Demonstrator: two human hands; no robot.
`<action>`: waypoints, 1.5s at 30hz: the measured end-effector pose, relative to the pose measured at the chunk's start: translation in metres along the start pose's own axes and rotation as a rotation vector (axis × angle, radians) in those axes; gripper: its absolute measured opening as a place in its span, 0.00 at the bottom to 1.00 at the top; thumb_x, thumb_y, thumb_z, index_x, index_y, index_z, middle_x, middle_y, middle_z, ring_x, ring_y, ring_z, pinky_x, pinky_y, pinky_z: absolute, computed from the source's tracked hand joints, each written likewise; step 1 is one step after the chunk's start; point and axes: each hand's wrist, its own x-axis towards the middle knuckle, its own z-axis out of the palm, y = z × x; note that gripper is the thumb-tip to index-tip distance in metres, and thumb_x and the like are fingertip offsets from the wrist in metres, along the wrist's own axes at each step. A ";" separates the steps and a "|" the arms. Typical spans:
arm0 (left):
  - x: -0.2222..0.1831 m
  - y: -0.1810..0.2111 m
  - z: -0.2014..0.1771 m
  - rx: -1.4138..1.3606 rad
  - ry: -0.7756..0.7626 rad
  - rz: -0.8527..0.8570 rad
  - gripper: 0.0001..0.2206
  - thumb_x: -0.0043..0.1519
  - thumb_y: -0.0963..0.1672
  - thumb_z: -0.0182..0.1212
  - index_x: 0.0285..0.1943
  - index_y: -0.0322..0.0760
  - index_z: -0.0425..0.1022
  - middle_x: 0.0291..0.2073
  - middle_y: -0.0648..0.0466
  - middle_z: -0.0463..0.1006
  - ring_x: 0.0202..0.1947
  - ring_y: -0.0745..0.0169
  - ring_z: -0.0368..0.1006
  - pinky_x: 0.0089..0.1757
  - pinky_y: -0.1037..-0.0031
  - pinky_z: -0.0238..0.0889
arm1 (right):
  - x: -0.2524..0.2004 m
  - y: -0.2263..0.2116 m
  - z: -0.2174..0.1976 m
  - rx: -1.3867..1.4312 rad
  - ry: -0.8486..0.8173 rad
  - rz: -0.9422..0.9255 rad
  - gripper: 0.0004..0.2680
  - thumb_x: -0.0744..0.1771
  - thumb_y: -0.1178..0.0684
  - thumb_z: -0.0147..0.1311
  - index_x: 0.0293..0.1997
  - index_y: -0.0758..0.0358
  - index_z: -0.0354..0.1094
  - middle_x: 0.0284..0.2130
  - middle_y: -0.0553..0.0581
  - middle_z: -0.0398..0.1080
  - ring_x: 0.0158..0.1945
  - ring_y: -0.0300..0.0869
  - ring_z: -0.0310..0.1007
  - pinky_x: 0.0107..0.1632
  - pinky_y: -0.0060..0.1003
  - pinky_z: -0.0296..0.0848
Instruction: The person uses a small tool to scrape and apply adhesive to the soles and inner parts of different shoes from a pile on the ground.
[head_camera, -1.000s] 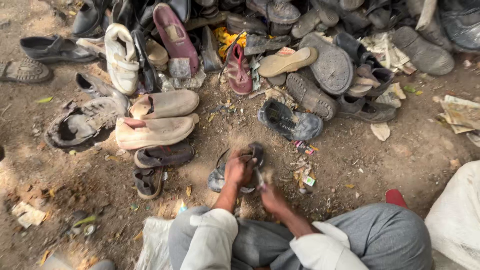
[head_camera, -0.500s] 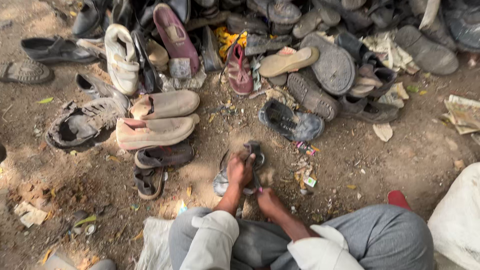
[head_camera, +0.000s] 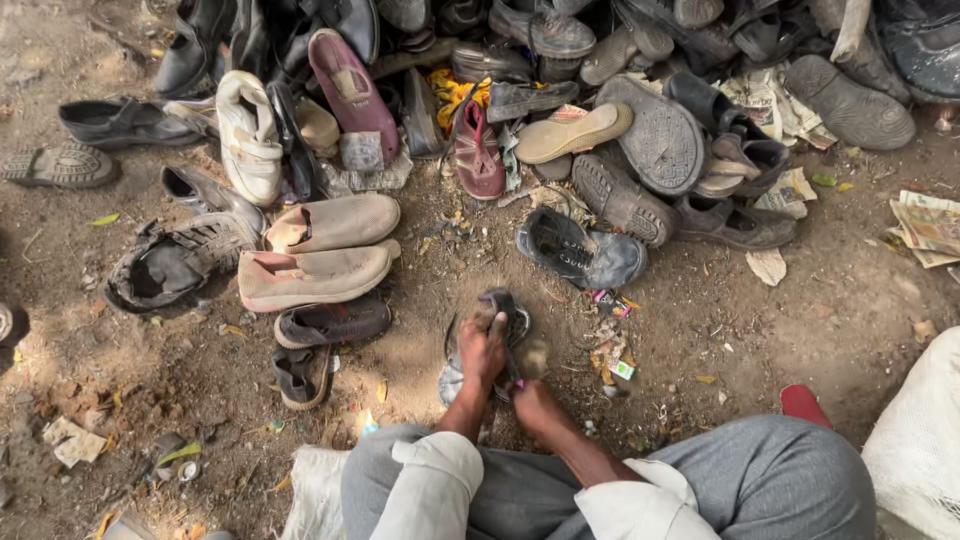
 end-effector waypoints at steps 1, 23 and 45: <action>-0.003 -0.001 0.001 -0.020 0.003 -0.008 0.15 0.65 0.49 0.59 0.44 0.34 0.85 0.37 0.46 0.81 0.40 0.47 0.71 0.46 0.62 0.63 | 0.008 -0.009 -0.001 0.002 0.013 -0.016 0.14 0.71 0.48 0.45 0.41 0.70 0.74 0.20 0.63 0.73 0.20 0.49 0.72 0.25 0.48 0.66; 0.003 -0.018 0.015 -0.022 -0.002 -0.194 0.20 0.67 0.53 0.64 0.39 0.28 0.83 0.34 0.34 0.82 0.37 0.39 0.76 0.43 0.55 0.67 | 0.001 0.038 0.014 -0.010 0.003 -0.094 0.14 0.71 0.48 0.44 0.40 0.70 0.75 0.18 0.55 0.69 0.20 0.41 0.66 0.23 0.44 0.62; 0.008 -0.033 0.027 -0.070 0.212 0.010 0.15 0.63 0.49 0.61 0.39 0.30 0.81 0.29 0.38 0.78 0.30 0.38 0.72 0.36 0.55 0.65 | -0.092 -0.003 0.001 0.070 -0.092 0.047 0.18 0.71 0.39 0.46 0.42 0.70 0.71 0.20 0.61 0.66 0.19 0.49 0.67 0.25 0.48 0.64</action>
